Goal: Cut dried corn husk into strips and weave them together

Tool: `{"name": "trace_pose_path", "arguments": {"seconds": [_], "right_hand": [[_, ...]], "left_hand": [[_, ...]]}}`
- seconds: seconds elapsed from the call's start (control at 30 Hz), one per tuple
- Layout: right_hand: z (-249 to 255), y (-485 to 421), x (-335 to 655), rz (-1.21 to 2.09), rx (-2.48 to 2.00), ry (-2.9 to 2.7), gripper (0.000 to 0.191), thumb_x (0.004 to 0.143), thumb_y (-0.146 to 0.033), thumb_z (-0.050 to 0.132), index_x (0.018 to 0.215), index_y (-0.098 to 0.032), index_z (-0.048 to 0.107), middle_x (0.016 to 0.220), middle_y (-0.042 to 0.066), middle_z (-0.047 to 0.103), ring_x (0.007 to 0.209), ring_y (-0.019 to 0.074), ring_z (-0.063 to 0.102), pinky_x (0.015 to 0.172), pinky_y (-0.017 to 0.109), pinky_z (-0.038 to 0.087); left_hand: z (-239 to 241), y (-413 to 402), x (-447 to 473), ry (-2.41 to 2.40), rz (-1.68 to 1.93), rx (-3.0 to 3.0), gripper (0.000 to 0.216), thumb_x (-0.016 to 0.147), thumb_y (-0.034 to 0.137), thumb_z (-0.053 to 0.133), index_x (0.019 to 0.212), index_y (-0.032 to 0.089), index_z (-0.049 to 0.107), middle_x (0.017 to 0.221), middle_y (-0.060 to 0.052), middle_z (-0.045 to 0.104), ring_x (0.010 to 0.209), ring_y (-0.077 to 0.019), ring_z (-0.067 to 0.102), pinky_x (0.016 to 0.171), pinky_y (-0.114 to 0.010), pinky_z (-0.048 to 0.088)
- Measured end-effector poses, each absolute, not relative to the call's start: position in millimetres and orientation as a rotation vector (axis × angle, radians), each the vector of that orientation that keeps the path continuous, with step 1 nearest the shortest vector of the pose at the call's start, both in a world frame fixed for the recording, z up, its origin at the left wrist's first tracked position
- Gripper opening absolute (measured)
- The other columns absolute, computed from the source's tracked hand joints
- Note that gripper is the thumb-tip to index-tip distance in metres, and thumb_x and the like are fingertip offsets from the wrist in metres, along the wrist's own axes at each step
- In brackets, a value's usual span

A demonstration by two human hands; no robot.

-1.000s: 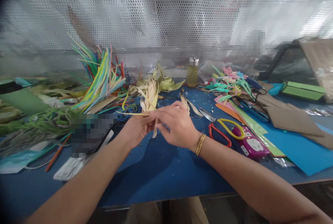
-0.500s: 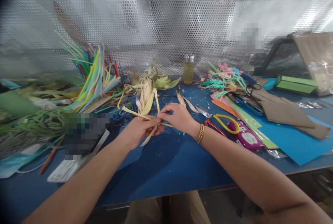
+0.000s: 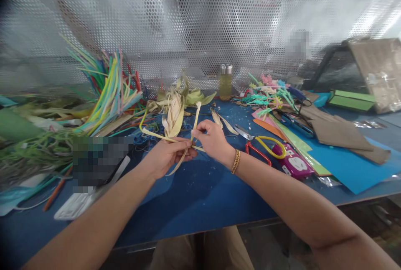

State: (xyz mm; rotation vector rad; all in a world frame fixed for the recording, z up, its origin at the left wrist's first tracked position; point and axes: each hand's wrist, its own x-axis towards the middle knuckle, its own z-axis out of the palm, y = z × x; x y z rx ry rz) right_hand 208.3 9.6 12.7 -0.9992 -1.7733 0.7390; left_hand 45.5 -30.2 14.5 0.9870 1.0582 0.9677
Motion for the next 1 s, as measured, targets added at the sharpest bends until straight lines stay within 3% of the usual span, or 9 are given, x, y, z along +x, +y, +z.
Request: {"name": "trace_pose_path", "arguments": {"seconds": [0.33, 0.53, 0.63, 0.83, 1.0], "right_hand": [[9.8, 12.0, 208.2, 0.647, -1.006, -1.785, 0.021, 0.081, -0.027, 0.061, 0.064, -0.019, 0.054, 0.067, -0.001, 0.056, 0.065, 0.0123, 0.050, 0.066, 0.029, 0.040], [21.5, 16.6, 224.8, 0.475, -0.876, -1.961, 0.023, 0.094, -0.032, 0.049, 0.083, -0.021, 0.067, 0.089, 0.004, 0.069, 0.086, 0.0161, 0.061, 0.081, 0.032, 0.045], [21.6, 21.6, 233.6, 0.259, -0.877, -2.029, 0.013, 0.090, -0.028, 0.056, 0.090, -0.023, 0.069, 0.094, 0.003, 0.071, 0.091, 0.0185, 0.062, 0.088, 0.037, 0.041], [24.8, 14.0, 234.2, 0.002, -0.855, -2.113, 0.013, 0.090, -0.025, 0.058, 0.086, -0.023, 0.069, 0.089, 0.001, 0.071, 0.088, 0.0187, 0.061, 0.090, 0.039, 0.034], [33.3, 1.7, 226.7, -0.129, -0.856, -2.131, 0.018, 0.091, -0.035, 0.058, 0.094, -0.028, 0.073, 0.094, 0.003, 0.070, 0.094, 0.0219, 0.055, 0.090, 0.041, 0.031]], "left_hand": [[15.0, -34.2, 46.4, 1.055, 0.942, 1.013, 0.022, 0.071, 0.028, 0.077, 0.084, 0.012, 0.071, 0.072, -0.009, 0.073, 0.070, -0.0192, 0.069, 0.072, -0.032, 0.055], [20.3, -29.9, 37.9, 0.954, 1.008, 0.860, 0.017, 0.079, 0.027, 0.071, 0.086, 0.012, 0.070, 0.071, -0.008, 0.071, 0.068, -0.0166, 0.068, 0.070, -0.030, 0.055], [24.0, -27.8, 35.0, 0.901, 1.014, 0.769, 0.016, 0.084, 0.026, 0.064, 0.089, 0.012, 0.071, 0.071, -0.007, 0.068, 0.069, -0.0156, 0.066, 0.072, -0.031, 0.056], [19.8, -26.5, 35.3, 0.948, 1.082, 0.862, 0.025, 0.073, 0.014, 0.074, 0.098, 0.013, 0.071, 0.075, -0.003, 0.066, 0.070, -0.0125, 0.063, 0.072, -0.027, 0.052], [12.4, -26.9, 40.7, 0.996, 1.081, 1.078, 0.022, 0.073, 0.028, 0.076, 0.088, 0.013, 0.072, 0.072, -0.001, 0.063, 0.067, -0.0110, 0.057, 0.073, -0.027, 0.049]]}}
